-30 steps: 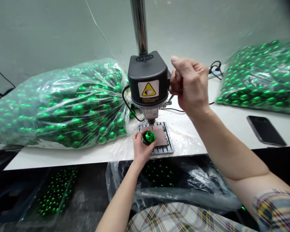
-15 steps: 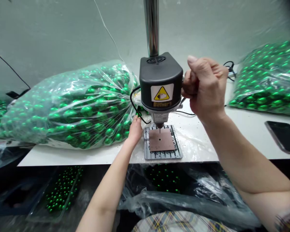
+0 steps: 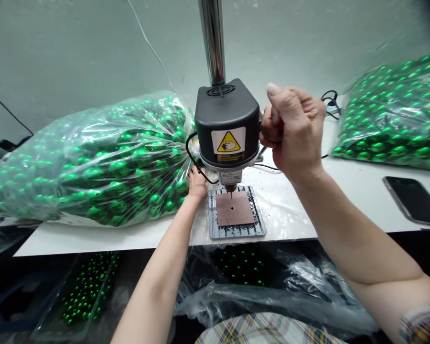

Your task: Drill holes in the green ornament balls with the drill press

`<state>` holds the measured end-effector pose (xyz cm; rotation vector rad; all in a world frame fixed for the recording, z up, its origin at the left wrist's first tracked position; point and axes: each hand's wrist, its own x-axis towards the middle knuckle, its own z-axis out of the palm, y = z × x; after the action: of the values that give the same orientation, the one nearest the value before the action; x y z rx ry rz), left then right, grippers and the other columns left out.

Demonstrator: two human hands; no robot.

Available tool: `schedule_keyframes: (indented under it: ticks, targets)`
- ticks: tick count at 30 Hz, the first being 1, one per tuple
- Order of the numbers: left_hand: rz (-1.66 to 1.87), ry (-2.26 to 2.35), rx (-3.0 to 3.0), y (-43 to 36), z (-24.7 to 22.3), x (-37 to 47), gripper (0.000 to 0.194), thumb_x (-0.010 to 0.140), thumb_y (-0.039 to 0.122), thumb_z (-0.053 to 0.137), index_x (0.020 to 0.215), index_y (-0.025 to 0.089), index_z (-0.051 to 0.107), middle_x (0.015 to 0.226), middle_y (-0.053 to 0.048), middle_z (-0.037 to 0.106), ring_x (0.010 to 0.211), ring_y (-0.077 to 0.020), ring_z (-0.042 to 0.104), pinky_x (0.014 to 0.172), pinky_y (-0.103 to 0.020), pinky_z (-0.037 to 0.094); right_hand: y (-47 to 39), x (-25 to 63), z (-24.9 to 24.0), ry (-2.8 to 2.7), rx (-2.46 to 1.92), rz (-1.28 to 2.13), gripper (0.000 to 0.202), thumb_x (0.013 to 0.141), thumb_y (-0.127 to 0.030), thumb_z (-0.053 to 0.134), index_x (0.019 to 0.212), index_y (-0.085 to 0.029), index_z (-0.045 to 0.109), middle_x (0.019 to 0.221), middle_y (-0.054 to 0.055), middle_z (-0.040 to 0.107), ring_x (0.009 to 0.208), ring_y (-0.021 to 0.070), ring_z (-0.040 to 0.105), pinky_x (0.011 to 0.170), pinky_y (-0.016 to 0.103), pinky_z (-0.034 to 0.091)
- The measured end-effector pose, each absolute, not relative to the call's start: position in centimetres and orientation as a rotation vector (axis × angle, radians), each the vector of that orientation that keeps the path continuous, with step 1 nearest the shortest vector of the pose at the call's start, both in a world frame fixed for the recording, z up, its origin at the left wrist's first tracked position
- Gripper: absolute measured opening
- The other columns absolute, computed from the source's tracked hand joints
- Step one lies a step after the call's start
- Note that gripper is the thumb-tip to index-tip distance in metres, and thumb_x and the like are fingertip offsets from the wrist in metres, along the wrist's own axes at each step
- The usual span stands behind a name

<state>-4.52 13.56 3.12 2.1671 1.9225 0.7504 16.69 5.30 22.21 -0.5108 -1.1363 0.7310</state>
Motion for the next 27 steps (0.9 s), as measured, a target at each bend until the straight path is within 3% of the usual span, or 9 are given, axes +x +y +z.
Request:
schedule_keyframes:
  ticks: [4,7,10,13,16,21,27]
  targets:
    - [0.757,1.746,2.213,10.3,3.5,-5.4,0.034,0.079,0.009,0.063,0.113,0.015,0.063,0.125,-0.019,0.062,0.121,-0.0346,0.056,0.108,-0.051,0.044,5.4,16.8,22.1,-1.134,-0.503,0.736,0.056,0.084,-0.048,0.076,0.055,-0.022,0.034,0.046,-0.006,0.029,0.037,0.0057,0.023,0.034,0.026,0.013]
    - [1.137,1.669,1.939,6.5,4.2,-5.8,0.039,0.079,0.018,0.071,0.116,0.019,0.060,0.115,-0.012,0.065,0.111,-0.0286,0.062,0.105,-0.047,0.046,5.4,16.8,22.1,-1.153,-0.515,0.726,0.058,0.084,-0.054,0.073,0.056,-0.023,0.034,0.046,-0.006,0.030,0.037,0.0060,0.025,0.034,0.026,0.014]
    - [1.452,1.490,1.293,2.8,4.8,-5.8,0.045,0.075,0.032,0.080,0.113,0.021,0.059,0.106,-0.006,0.067,0.098,-0.0225,0.066,0.096,-0.042,0.053,5.4,16.6,22.2,-1.134,-0.525,0.729,0.060,0.082,-0.057,0.074,0.055,-0.023,0.034,0.045,-0.007,0.030,0.037,0.0057,0.023,0.034,0.026,0.014]
    - [1.331,1.064,0.725,0.3,5.2,-5.4,0.041,0.079,0.044,0.077,0.107,0.017,0.063,0.108,-0.010,0.071,0.098,-0.0231,0.070,0.089,-0.041,0.059,5.3,16.4,22.4,-1.082,-0.502,0.733,0.059,0.079,-0.052,0.079,0.053,-0.023,0.035,0.043,-0.007,0.030,0.036,0.0054,0.021,0.032,0.028,0.012]
    - [1.161,0.874,0.483,-0.7,5.2,-4.9,0.037,0.082,0.041,0.076,0.107,0.015,0.067,0.112,-0.012,0.074,0.102,-0.0244,0.072,0.089,-0.040,0.061,5.4,16.5,22.3,-1.098,-0.511,0.716,0.059,0.080,-0.055,0.077,0.054,-0.023,0.035,0.043,-0.007,0.031,0.036,0.0054,0.022,0.032,0.029,0.013]
    - [1.268,0.956,0.635,-0.7,4.4,-4.5,0.044,0.072,0.031,0.087,0.109,0.017,0.067,0.109,-0.007,0.075,0.097,-0.0186,0.073,0.089,-0.032,0.059,5.4,16.7,22.2,-1.158,-0.555,0.716,0.061,0.083,-0.063,0.070,0.058,-0.023,0.031,0.046,-0.007,0.030,0.038,0.0060,0.024,0.034,0.028,0.016]
    - [1.246,1.247,1.095,-0.3,3.2,-3.9,0.063,0.062,0.034,0.092,0.117,0.017,0.067,0.104,-0.007,0.075,0.095,-0.0195,0.070,0.089,-0.032,0.054,5.1,16.6,22.5,-1.131,-0.594,0.736,0.061,0.082,-0.061,0.072,0.059,-0.023,0.031,0.047,-0.007,0.030,0.038,0.0059,0.025,0.036,0.027,0.015]
